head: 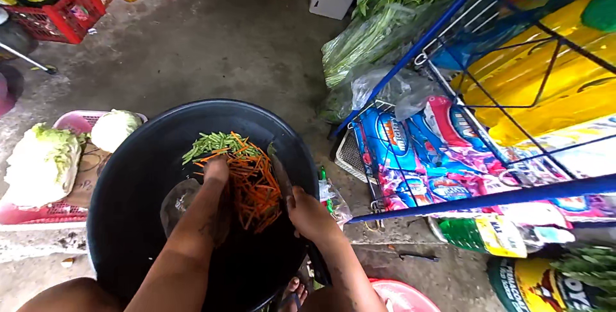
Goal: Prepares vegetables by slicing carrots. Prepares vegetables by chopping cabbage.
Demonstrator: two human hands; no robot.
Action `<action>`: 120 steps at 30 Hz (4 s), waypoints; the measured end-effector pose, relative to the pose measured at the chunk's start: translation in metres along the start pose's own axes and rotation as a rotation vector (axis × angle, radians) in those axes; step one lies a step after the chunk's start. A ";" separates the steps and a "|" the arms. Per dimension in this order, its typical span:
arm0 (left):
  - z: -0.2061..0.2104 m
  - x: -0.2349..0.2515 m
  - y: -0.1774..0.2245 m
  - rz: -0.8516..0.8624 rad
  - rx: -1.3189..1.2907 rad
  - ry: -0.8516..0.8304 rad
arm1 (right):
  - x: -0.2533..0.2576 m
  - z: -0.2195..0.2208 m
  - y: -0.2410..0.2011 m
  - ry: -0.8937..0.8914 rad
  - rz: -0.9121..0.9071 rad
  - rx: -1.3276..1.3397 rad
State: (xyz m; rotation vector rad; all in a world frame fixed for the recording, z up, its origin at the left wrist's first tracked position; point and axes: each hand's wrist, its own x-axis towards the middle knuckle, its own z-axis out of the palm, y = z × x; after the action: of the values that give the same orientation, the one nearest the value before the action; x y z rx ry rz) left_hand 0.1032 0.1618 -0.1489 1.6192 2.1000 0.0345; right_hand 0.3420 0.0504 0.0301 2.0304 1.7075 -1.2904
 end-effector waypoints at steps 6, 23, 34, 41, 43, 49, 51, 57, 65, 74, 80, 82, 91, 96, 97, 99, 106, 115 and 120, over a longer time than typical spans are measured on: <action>-0.020 0.005 -0.002 0.033 -0.210 -0.172 | 0.013 -0.002 -0.001 0.003 -0.019 0.047; -0.023 -0.101 -0.047 -0.318 -0.784 -0.104 | 0.021 0.043 -0.035 -0.108 -0.164 -0.196; -0.020 -0.115 -0.071 -0.199 -0.347 0.068 | 0.011 0.106 -0.063 -0.134 -0.254 -0.418; -0.007 -0.113 -0.080 -0.166 -0.386 0.097 | 0.010 0.121 -0.076 -0.147 -0.230 -0.451; -0.007 -0.113 -0.080 -0.162 -0.405 0.101 | 0.008 0.122 -0.080 -0.144 -0.211 -0.455; -0.005 -0.113 -0.081 -0.145 -0.415 0.107 | 0.006 0.123 -0.082 -0.132 -0.191 -0.470; -0.005 -0.113 -0.080 -0.148 -0.405 0.100 | 0.006 0.122 -0.082 -0.140 -0.187 -0.475; -0.003 -0.112 -0.080 -0.153 -0.391 0.112 | 0.005 0.125 -0.084 -0.134 -0.170 -0.474; -0.004 -0.112 -0.081 -0.150 -0.382 0.087 | -0.001 0.127 -0.091 -0.159 -0.144 -0.460; -0.004 -0.110 -0.082 -0.165 -0.357 0.077 | -0.040 0.121 -0.073 -0.351 -0.065 -0.513; -0.006 -0.115 -0.068 -0.170 -0.314 0.078 | -0.047 0.097 -0.043 -0.351 -0.067 -0.452; -0.002 -0.119 -0.052 -0.122 -0.321 0.046 | -0.044 0.081 -0.031 -0.215 -0.015 -0.376; 0.021 -0.128 0.038 0.157 -0.034 -0.064 | -0.001 0.013 0.017 0.094 0.067 0.019; 0.033 -0.095 0.037 0.043 0.347 -0.126 | -0.006 0.009 0.009 0.022 0.027 0.021; 0.037 -0.095 0.041 0.042 0.348 -0.138 | -0.006 0.009 0.008 0.012 0.015 0.029; 0.044 -0.099 0.048 0.028 0.303 -0.169 | -0.006 0.010 0.005 -0.005 0.000 0.044; 0.050 -0.116 0.049 0.075 0.159 -0.159 | 0.002 0.011 0.000 -0.009 -0.019 0.020; 0.014 -0.124 0.008 -0.057 -0.951 -0.098 | 0.001 0.009 0.007 0.034 -0.028 0.067; -0.008 -0.116 -0.051 -0.260 -0.698 0.016 | 0.000 0.033 -0.013 -0.024 -0.103 -0.102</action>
State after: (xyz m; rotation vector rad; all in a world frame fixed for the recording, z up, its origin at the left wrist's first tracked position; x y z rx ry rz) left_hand 0.0749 0.0421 -0.1160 0.9299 1.9735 0.6193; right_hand 0.3142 0.0341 0.0148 1.8860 1.8491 -1.2250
